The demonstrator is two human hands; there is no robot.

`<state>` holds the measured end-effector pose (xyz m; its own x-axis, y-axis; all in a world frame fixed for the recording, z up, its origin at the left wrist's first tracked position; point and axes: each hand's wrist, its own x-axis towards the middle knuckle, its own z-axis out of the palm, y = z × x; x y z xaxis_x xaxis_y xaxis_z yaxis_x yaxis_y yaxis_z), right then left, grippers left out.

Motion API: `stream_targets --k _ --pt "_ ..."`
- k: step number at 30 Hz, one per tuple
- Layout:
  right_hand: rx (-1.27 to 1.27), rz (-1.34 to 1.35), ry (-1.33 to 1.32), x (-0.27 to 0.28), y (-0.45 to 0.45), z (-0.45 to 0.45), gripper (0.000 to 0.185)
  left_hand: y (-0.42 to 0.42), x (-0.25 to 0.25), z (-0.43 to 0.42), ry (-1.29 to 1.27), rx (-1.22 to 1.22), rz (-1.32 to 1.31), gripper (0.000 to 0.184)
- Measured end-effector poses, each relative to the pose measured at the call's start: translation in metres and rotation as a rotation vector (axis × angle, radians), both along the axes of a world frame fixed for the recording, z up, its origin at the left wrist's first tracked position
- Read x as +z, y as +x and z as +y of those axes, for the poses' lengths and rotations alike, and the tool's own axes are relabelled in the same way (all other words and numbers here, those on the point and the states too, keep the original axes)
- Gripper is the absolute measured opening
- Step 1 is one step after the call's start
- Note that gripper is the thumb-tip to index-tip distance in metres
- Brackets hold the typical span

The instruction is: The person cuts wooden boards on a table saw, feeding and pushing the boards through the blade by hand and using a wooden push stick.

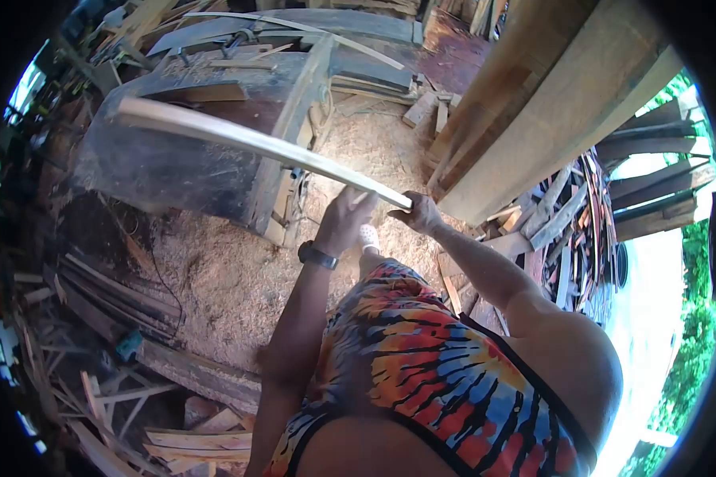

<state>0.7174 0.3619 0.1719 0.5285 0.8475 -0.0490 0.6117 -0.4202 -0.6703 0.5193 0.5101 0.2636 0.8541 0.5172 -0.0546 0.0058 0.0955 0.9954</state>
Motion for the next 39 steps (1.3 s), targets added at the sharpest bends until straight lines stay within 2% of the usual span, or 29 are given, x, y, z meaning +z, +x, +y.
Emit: stream_targets --k 1,2,4,5,7,9,10,11,12,13,14,16,18,20,22,23,24,25,26,27,28,29,30,31,32,35,36,38,39 --pt "-0.014 0.096 -0.141 -0.016 0.022 -0.014 0.047 0.016 -0.015 -0.002 0.118 -0.085 -0.019 0.064" --pt "-0.022 0.169 -0.254 -0.030 0.039 -0.029 0.046 0.022 -0.012 -0.002 0.078 -0.226 0.087 0.060" --pt "-0.059 0.240 -0.470 -0.065 0.070 -0.060 0.048 0.036 -0.051 0.008 0.146 -0.380 0.102 0.053" --pt "-0.161 0.293 -0.496 -0.123 0.087 -0.087 0.044 0.038 -0.072 0.014 0.109 -0.426 0.102 0.051" --pt "-0.227 0.293 -0.643 -0.133 0.100 -0.114 0.039 0.023 -0.117 0.027 0.143 -0.246 0.329 0.048" --pt "-0.350 0.503 -0.780 -0.142 0.111 -0.134 0.039 -0.004 -0.149 0.041 0.358 -0.144 0.761 0.054" --pt "-0.501 0.642 -0.804 -0.134 0.112 -0.134 0.034 -0.028 -0.173 0.050 0.379 -0.164 0.910 0.060" --pt "-0.566 0.579 -0.921 -0.112 0.115 -0.124 0.036 -0.058 -0.202 0.062 0.333 -0.224 1.066 0.061" --pt "-0.682 0.656 -0.983 -0.126 0.118 -0.132 0.037 -0.072 -0.212 0.074 0.409 -0.435 1.223 0.061" --pt "-0.775 0.832 -0.889 -0.101 0.121 -0.134 0.035 -0.100 -0.235 0.085 0.392 -0.493 1.208 0.056" --pt "-0.845 0.931 -0.869 -0.106 0.121 -0.149 0.031 -0.091 -0.225 0.101 0.758 -1.151 1.145 0.050" --pt "-0.996 1.116 -0.835 -0.114 0.119 -0.179 0.023 -0.089 -0.226 0.110 0.786 -1.290 1.111 0.048" --pt "-1.149 1.241 -0.672 -0.130 0.117 -0.218 0.032 -0.072 -0.226 0.121 0.571 -1.123 1.242 0.046" --pt "-1.273 1.168 -0.289 -0.154 0.125 -0.274 0.040 -0.050 -0.230 0.128 0.112 -0.654 1.355 0.044" --pt "-1.759 1.118 -0.554 -0.107 0.195 -0.263 0.042 -0.021 -0.231 0.136 -0.274 -0.206 1.305 0.043" --pt "-1.721 0.922 -0.328 -0.086 0.215 -0.285 0.044 -0.001 -0.230 0.143 -0.383 -0.085 1.260 0.042" --pt "-1.786 0.790 -0.395 -0.056 0.253 -0.292 0.053 0.019 -0.231 0.153 -0.432 -0.041 1.211 0.041" --pt "-1.611 0.504 -0.558 -0.050 0.290 -0.318 0.062 0.034 -0.237 0.160 -0.470 -0.016 1.161 0.040" --pt "-1.659 0.212 -0.759 -0.027 0.332 -0.305 0.063 0.046 -0.248 0.171 -0.485 -0.086 1.103 0.041" --pt "-1.642 -0.307 -0.917 0.001 0.350 -0.285 0.059 0.052 -0.261 0.181 -0.705 0.013 0.995 0.029" --pt "-1.364 -0.221 -1.029 -0.041 0.408 -0.343 0.058 0.091 -0.211 0.166 -0.481 0.021 0.984 0.028" --pt "-1.264 -0.182 -0.773 -0.056 0.448 -0.363 0.056 0.096 -0.215 0.171 -0.411 -0.045 0.934 0.030" --pt "-1.191 0.089 -0.596 -0.046 0.472 -0.345 0.047 0.112 -0.190 0.168 -0.362 -0.041 0.888 0.033" --pt "-0.927 0.139 -0.567 -0.067 0.491 -0.318 0.039 0.120 -0.184 0.166 -0.273 0.019 0.899 0.033" --pt "-0.821 0.215 -0.573 -0.065 0.495 -0.269 0.035 0.125 -0.172 0.165 -0.253 0.058 0.890 0.035" --pt "-0.672 0.416 -0.585 -0.047 0.476 -0.101 0.025 0.108 -0.173 0.155 -0.372 0.190 0.874 0.038" --pt "-0.512 0.425 -0.481 -0.072 0.471 -0.068 0.030 0.088 -0.186 0.148 -0.359 0.231 0.884 0.039" --pt "-0.082 0.100 -0.682 -0.111 0.466 0.022 0.038 0.049 -0.188 0.124 -0.465 0.331 0.967 0.040" --pt "0.096 0.001 -0.587 -0.100 0.450 0.076 0.037 0.026 -0.188 0.112 -0.517 0.382 1.009 0.041"
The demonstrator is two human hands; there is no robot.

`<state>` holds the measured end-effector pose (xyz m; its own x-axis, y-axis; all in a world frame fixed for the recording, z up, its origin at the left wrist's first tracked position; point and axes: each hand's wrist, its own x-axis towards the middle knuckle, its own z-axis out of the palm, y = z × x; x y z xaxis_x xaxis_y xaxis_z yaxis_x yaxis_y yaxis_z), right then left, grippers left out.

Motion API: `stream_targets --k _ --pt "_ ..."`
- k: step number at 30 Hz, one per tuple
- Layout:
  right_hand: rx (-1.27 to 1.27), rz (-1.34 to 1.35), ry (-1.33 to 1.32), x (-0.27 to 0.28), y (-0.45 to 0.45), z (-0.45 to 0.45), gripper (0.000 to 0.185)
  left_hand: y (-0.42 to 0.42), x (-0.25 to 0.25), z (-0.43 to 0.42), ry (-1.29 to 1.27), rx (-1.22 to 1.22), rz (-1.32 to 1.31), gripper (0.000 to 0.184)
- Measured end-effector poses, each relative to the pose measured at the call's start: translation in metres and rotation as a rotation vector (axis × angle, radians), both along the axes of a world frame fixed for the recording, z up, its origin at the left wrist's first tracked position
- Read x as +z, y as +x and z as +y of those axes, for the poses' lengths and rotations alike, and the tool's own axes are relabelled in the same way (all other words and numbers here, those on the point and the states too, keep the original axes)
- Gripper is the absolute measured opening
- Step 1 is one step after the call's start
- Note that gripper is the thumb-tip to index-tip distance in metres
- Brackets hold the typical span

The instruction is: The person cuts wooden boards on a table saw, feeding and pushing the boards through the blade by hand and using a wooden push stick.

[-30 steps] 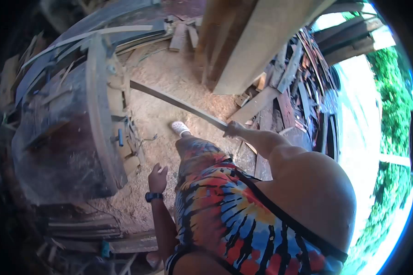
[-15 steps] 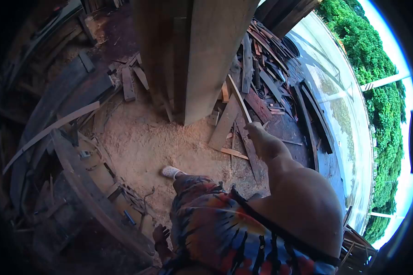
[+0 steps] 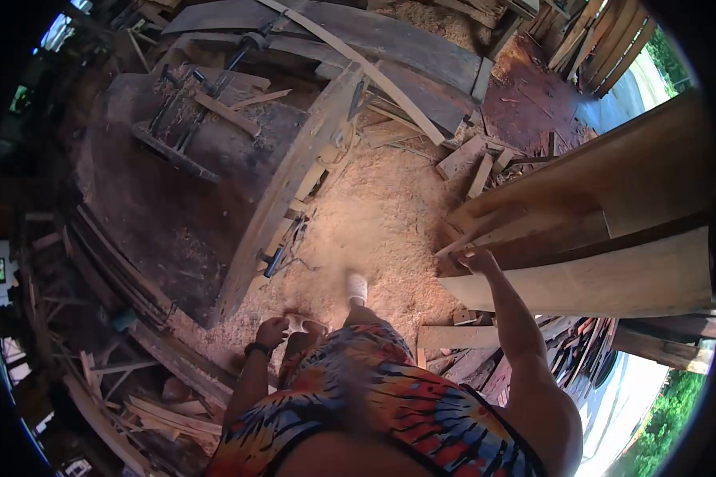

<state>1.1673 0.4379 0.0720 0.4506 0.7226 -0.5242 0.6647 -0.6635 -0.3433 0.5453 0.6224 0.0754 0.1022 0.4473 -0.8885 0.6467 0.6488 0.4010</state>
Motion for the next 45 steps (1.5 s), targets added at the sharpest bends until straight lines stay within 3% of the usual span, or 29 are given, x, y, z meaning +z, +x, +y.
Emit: stream_targets --k 1,3,6,8,9,11,12,13,14,15,16,17,19,20,21,22,23,24,27,29,31,33,34,36,39,41,43,45 --pt "0.191 -0.036 0.105 0.015 -0.019 0.054 0.035 -0.033 -0.014 -0.016 -0.023 0.037 0.031 0.037" --pt "0.247 0.036 0.090 -0.009 -0.038 0.148 0.038 -0.098 -0.038 -0.054 -0.095 0.186 0.059 0.028" --pt "0.286 0.136 0.445 0.029 -0.105 0.290 0.032 -0.190 -0.065 -0.123 -0.489 0.939 -0.439 0.015" --pt "0.353 0.184 0.653 0.050 -0.149 0.371 0.030 -0.187 -0.038 -0.167 -0.240 0.813 -0.052 0.029" --pt "0.423 0.171 0.742 0.055 -0.168 0.409 0.030 -0.185 -0.031 -0.186 -0.240 0.820 0.020 0.025" --pt "0.496 0.058 0.772 0.069 -0.208 0.472 0.036 -0.216 -0.057 -0.230 -0.431 1.062 -0.463 0.022" --pt "0.550 0.021 0.928 0.065 -0.224 0.503 0.043 -0.212 -0.069 -0.272 -0.496 1.185 -0.732 0.024" --pt "0.604 -0.145 0.892 0.086 -0.243 0.516 0.050 -0.177 -0.065 -0.291 -0.261 1.099 -0.147 0.028" --pt "0.624 -0.115 0.631 0.093 -0.256 0.539 0.057 -0.161 -0.048 -0.294 -0.307 1.119 -0.130 0.030" --pt "0.763 -0.252 0.826 0.088 -0.264 0.555 0.059 -0.149 -0.055 -0.311 -0.095 0.645 -0.114 0.033" --pt "0.761 -0.383 0.794 0.086 -0.279 0.571 0.058 -0.136 -0.061 -0.329 0.207 -0.093 0.186 0.036" --pt "0.777 -0.379 0.790 0.037 -0.270 0.618 0.054 -0.122 -0.068 -0.346 0.496 -0.476 0.466 0.040" --pt "0.917 -0.464 0.903 -0.036 -0.244 0.697 0.039 -0.088 -0.018 -0.333 0.318 -0.178 0.498 0.024" --pt "0.994 -0.528 0.710 0.000 -0.258 0.684 0.034 -0.071 0.028 -0.315 0.124 0.330 0.503 0.025" --pt "0.975 -0.524 0.685 0.029 -0.274 0.664 0.031 -0.065 0.043 -0.323 0.185 0.423 0.492 0.025" --pt "1.153 -0.676 0.774 -0.024 -0.241 0.724 0.027 -0.059 0.043 -0.330 0.209 0.469 0.483 0.029" --pt "1.059 -0.658 0.630 -0.001 -0.256 0.707 0.027 -0.054 0.042 -0.338 0.234 0.514 0.473 0.034" --pt "0.955 -0.641 0.484 0.025 -0.264 0.684 0.028 -0.049 0.037 -0.350 0.205 0.526 0.463 0.032" --pt "0.916 -0.695 0.208 0.063 -0.287 0.658 0.042 -0.031 -0.021 -0.409 0.254 0.197 0.534 0.030" --pt "1.663 -1.299 0.018 0.015 -0.244 0.698 0.060 -0.019 -0.022 -0.425 0.213 -0.047 0.538 0.027" --pt "1.528 -1.299 0.082 0.000 -0.229 0.695 0.060 -0.009 -0.017 -0.437 0.200 0.084 0.527 0.016" --pt "1.144 -0.956 0.337 0.012 -0.249 0.655 0.056 -0.004 -0.041 -0.471 0.216 0.206 0.544 0.025" --pt "1.031 -0.827 0.458 0.012 -0.256 0.636 0.054 -0.007 -0.036 -0.477 0.206 0.316 0.519 0.039" --pt "0.959 -0.627 0.678 0.005 -0.270 0.596 0.050 -0.016 -0.032 -0.502 0.252 0.432 0.575 0.044" --pt "0.937 -0.394 0.863 -0.008 -0.292 0.514 0.044 -0.046 -0.010 -0.531 -0.066 1.402 0.399 0.065" --pt "0.937 -0.270 0.910 -0.015 -0.301 0.448 0.041 -0.086 0.053 -0.534 -0.114 1.940 0.256 0.090" --pt "0.940 -0.174 0.916 -0.020 -0.306 0.381 0.037 -0.123 0.067 -0.586 0.130 2.221 0.096 0.104" --pt "0.952 -0.104 0.914 -0.025 -0.309 0.321 0.035 -0.164 0.086 -0.622 0.447 2.535 0.122 0.107"
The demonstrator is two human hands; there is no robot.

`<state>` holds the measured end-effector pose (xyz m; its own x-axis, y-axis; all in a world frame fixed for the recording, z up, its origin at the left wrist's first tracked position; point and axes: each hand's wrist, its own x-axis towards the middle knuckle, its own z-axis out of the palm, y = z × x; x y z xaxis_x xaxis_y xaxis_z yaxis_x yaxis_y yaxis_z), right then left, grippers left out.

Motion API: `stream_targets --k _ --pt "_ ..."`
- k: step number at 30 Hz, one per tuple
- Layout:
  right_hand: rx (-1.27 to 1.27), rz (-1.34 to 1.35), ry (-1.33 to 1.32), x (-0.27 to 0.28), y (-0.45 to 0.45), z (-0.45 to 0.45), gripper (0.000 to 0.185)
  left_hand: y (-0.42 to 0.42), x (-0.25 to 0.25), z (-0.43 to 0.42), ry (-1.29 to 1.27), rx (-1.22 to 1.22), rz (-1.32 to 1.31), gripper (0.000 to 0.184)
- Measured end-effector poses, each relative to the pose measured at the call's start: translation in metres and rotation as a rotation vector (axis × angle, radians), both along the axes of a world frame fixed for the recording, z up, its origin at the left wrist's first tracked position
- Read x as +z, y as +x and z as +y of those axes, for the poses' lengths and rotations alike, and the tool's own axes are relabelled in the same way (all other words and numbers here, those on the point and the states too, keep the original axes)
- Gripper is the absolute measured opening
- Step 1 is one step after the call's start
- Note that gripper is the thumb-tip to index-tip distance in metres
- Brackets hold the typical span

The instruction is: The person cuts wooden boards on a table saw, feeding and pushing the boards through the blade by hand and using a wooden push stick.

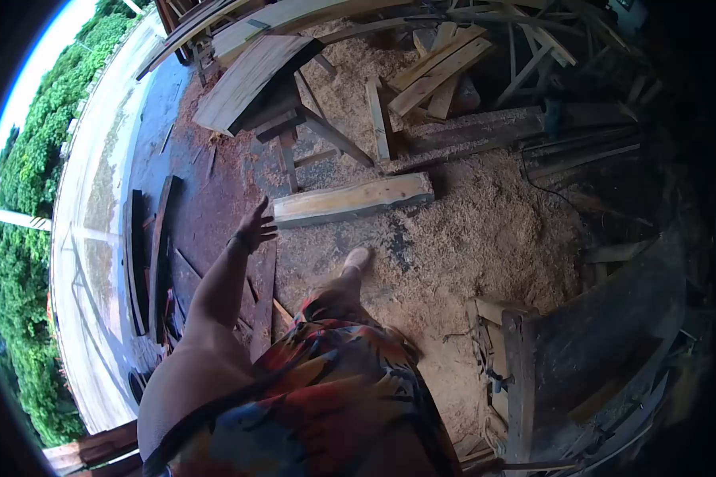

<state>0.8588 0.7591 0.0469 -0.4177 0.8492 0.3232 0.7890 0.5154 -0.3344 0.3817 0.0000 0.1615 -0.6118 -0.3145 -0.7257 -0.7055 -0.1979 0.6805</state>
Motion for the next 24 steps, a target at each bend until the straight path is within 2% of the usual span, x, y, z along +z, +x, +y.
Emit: stream_targets --k 2,4,7,8,9,10,11,12,13,14,15,17,18,19,21,22,24 --pt "0.040 0.028 -0.011 -0.001 -0.007 -0.052 0.032 -0.052 0.015 -0.040 0.090 0.249 0.212 0.123" --pt "0.157 0.043 0.021 -0.003 -0.009 -0.085 0.030 -0.106 0.019 -0.083 0.198 0.434 0.381 0.126" --pt "0.512 0.075 0.130 -0.020 -0.011 -0.084 0.029 -0.172 0.031 -0.130 0.331 0.612 0.571 0.129" --pt "0.280 0.426 -0.131 0.001 -0.074 -0.115 0.032 -0.189 0.043 -0.140 0.364 0.645 0.557 0.116" --pt "0.058 0.888 -0.306 0.030 -0.145 -0.151 0.037 -0.198 0.052 -0.145 0.364 0.575 0.537 0.114" --pt "0.059 0.816 -0.450 0.069 -0.203 -0.187 0.038 -0.205 0.062 -0.143 0.363 0.506 0.517 0.113" --pt "-0.002 0.767 -0.680 0.083 -0.238 -0.200 0.035 -0.213 0.065 -0.148 0.361 0.437 0.498 0.112" --pt "-0.069 0.690 -0.902 0.098 -0.274 -0.214 0.031 -0.225 0.035 -0.172 0.393 0.405 0.585 0.076" --pt "-0.045 0.669 -0.959 0.129 -0.328 -0.247 0.026 -0.232 0.005 -0.197 0.422 0.373 0.667 0.044" --pt "0.111 0.488 -0.921 0.117 -0.352 -0.249 0.023 -0.230 0.020 -0.191 0.465 0.359 0.626 0.039" --pt "0.216 0.374 -0.845 0.077 -0.371 -0.238 0.022 -0.226 0.037 -0.177 0.510 0.347 0.583 0.035" --pt "0.485 0.272 -0.917 0.120 -0.459 -0.303 0.022 -0.224 0.024 -0.182 0.461 0.359 0.597 0.034" --pt "0.382 0.305 -1.166 0.092 -0.485 -0.307 0.022 -0.221 0.019 -0.184 0.434 0.363 0.604 0.034" --pt "0.576 0.211 -1.105 0.088 -0.520 -0.323 0.020 -0.220 0.020 -0.181 0.421 0.361 0.625 0.034" --pt "0.769 0.092 -1.022 0.131 -0.586 -0.386 0.022 -0.215 0.035 -0.175 0.419 0.353 0.566 0.034" --pt "0.889 0.114 -1.029 0.141 -0.612 -0.412 0.022 -0.212 0.023 -0.182 0.499 0.294 0.580 0.036" --pt "1.067 0.086 -1.012 0.156 -0.652 -0.455 0.021 -0.196 0.052 -0.157 0.429 0.309 0.544 0.036"
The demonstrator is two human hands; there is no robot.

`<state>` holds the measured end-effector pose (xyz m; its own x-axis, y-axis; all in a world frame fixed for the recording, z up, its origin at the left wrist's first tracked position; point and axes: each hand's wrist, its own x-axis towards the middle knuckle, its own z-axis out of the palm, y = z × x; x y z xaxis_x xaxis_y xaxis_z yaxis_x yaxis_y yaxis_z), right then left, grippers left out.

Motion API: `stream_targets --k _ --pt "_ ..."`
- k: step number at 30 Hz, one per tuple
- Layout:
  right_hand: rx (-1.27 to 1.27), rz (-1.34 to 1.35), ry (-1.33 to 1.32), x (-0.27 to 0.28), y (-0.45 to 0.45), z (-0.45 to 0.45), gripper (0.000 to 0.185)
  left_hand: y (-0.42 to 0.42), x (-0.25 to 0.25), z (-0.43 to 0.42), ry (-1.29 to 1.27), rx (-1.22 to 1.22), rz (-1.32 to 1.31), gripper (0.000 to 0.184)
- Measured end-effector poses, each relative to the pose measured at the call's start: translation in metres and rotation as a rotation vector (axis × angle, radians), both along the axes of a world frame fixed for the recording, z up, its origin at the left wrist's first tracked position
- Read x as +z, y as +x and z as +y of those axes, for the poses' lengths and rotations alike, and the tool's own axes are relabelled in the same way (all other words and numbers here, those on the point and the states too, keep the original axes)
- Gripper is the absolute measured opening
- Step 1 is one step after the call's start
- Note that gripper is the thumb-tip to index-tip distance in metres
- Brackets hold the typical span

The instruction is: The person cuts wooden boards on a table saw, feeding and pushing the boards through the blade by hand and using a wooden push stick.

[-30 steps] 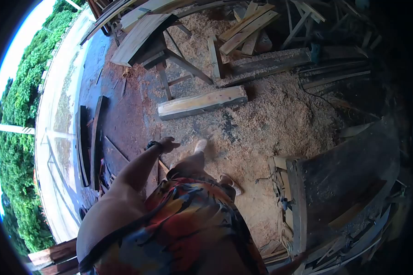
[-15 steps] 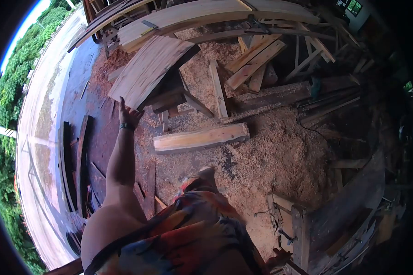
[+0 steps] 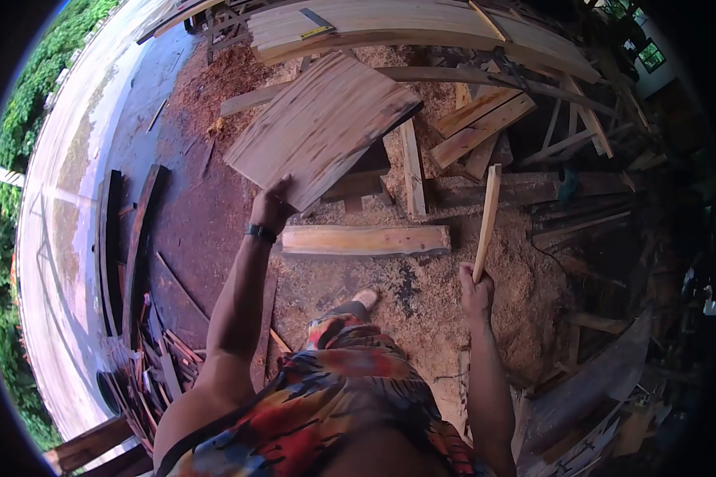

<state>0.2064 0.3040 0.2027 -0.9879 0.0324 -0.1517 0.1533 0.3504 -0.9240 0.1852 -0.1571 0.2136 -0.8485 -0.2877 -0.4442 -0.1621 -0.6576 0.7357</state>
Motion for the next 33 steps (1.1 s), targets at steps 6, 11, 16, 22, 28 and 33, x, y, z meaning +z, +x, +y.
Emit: stream_targets --k 6,11,16,22,28,33 --pt "0.174 -0.201 -0.177 0.011 -0.059 -0.105 0.041 0.051 -0.012 0.029 0.060 0.090 0.011 0.032" --pt "0.069 -0.529 -0.549 0.011 -0.068 -0.157 0.060 0.117 -0.019 0.053 0.015 0.118 -0.067 0.030" --pt "-0.019 -0.528 -0.822 -0.027 -0.054 -0.180 0.054 0.171 -0.009 0.080 0.228 0.190 -0.067 0.035" --pt "0.019 -0.563 -0.910 0.002 -0.040 -0.190 0.061 0.223 -0.033 0.083 0.457 -0.181 0.082 0.047" --pt "0.152 -0.623 -1.121 0.034 -0.035 -0.163 0.058 0.192 -0.003 0.129 0.984 -0.100 0.095 0.065" --pt "-0.017 -0.566 -0.948 0.019 0.004 -0.133 0.076 0.147 -0.039 0.173 0.847 -0.260 -0.227 0.065"
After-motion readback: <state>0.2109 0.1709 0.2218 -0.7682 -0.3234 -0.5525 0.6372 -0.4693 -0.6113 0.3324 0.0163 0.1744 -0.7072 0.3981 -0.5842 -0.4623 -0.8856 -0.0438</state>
